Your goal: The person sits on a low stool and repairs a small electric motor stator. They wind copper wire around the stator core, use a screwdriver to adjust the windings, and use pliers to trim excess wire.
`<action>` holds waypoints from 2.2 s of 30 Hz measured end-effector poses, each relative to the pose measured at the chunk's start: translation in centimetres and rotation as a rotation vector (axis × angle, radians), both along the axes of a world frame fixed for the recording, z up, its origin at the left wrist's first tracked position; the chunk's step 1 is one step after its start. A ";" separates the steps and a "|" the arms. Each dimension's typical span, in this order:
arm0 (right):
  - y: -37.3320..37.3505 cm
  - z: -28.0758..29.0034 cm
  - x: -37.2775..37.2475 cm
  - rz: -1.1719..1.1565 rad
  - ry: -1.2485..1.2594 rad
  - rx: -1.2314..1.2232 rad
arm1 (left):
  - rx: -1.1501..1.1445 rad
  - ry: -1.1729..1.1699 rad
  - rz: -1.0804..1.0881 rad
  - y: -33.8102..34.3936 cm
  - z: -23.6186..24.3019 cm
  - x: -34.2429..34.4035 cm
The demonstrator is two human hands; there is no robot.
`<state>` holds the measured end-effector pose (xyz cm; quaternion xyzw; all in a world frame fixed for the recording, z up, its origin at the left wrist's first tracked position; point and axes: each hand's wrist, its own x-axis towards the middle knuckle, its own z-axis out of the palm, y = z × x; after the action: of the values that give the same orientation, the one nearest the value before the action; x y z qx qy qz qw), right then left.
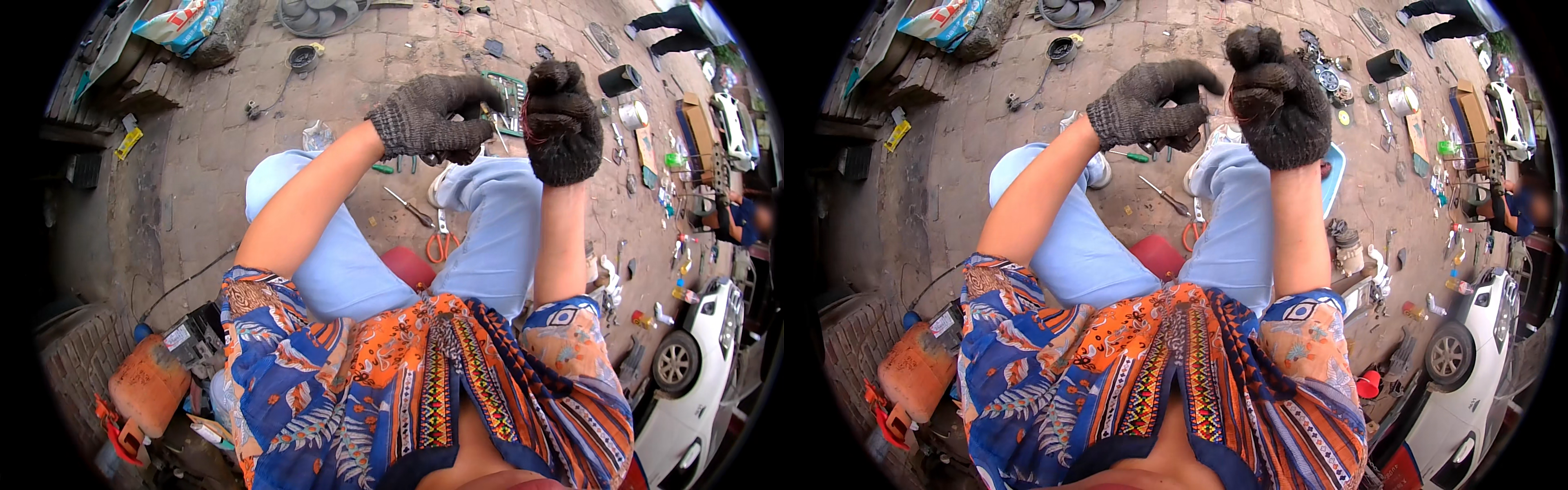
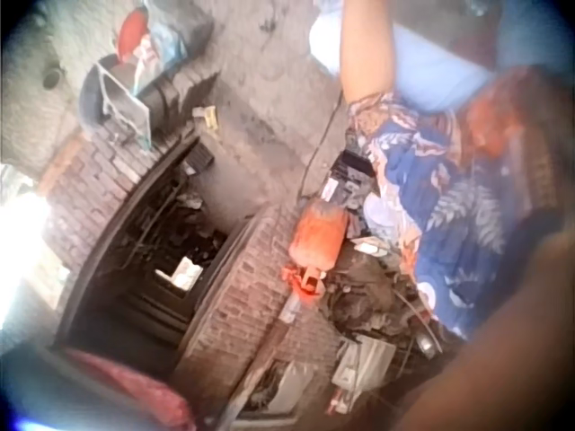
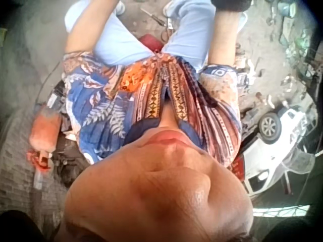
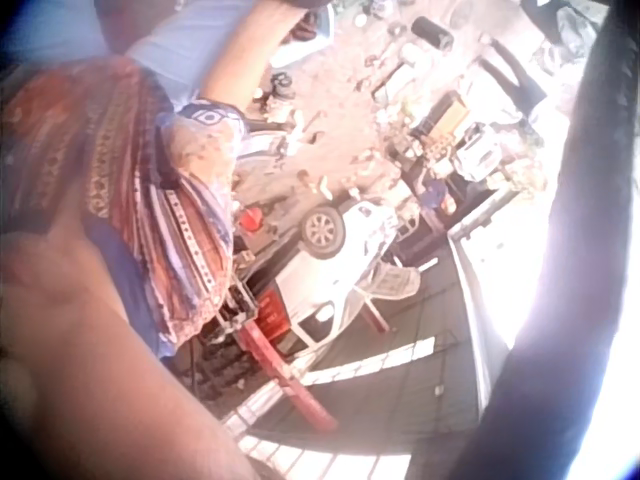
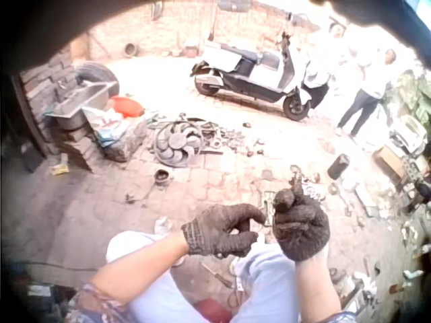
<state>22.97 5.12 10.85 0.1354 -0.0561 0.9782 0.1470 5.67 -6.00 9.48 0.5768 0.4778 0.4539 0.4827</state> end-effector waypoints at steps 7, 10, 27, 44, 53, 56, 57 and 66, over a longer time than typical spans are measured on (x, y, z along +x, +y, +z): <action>-1.2 -0.7 -0.2 -0.092 -0.089 0.091 | 0.235 -0.021 0.013 0.1 -0.5 -0.3; -1.3 -1.4 -0.4 -0.141 -0.112 0.282 | 0.241 -0.098 -0.037 0.2 -0.1 0.5; -3.1 0.3 -0.3 -0.150 -0.342 0.795 | 0.498 0.419 0.138 -0.6 -0.4 1.3; -2.9 0.1 1.9 -0.035 -0.417 0.746 | 0.384 0.338 -0.126 -0.6 -1.9 0.9; -3.4 -1.9 3.3 0.045 -0.276 0.751 | 0.072 0.224 -0.185 -2.3 1.3 0.7; -3.7 -3.3 3.0 -0.036 -0.266 0.696 | 0.325 0.460 -0.102 -1.3 -0.6 0.5; -3.8 -3.3 3.0 -0.027 -0.277 0.667 | 0.280 0.422 -0.072 -1.2 -0.9 0.7; -4.6 -3.8 2.6 -0.120 -0.320 0.779 | 0.413 0.476 0.080 -0.9 -2.1 1.0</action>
<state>25.54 0.53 7.01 0.0238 -0.4515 0.8823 0.1308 6.72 -6.88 7.39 0.7335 0.4973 0.4120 0.2118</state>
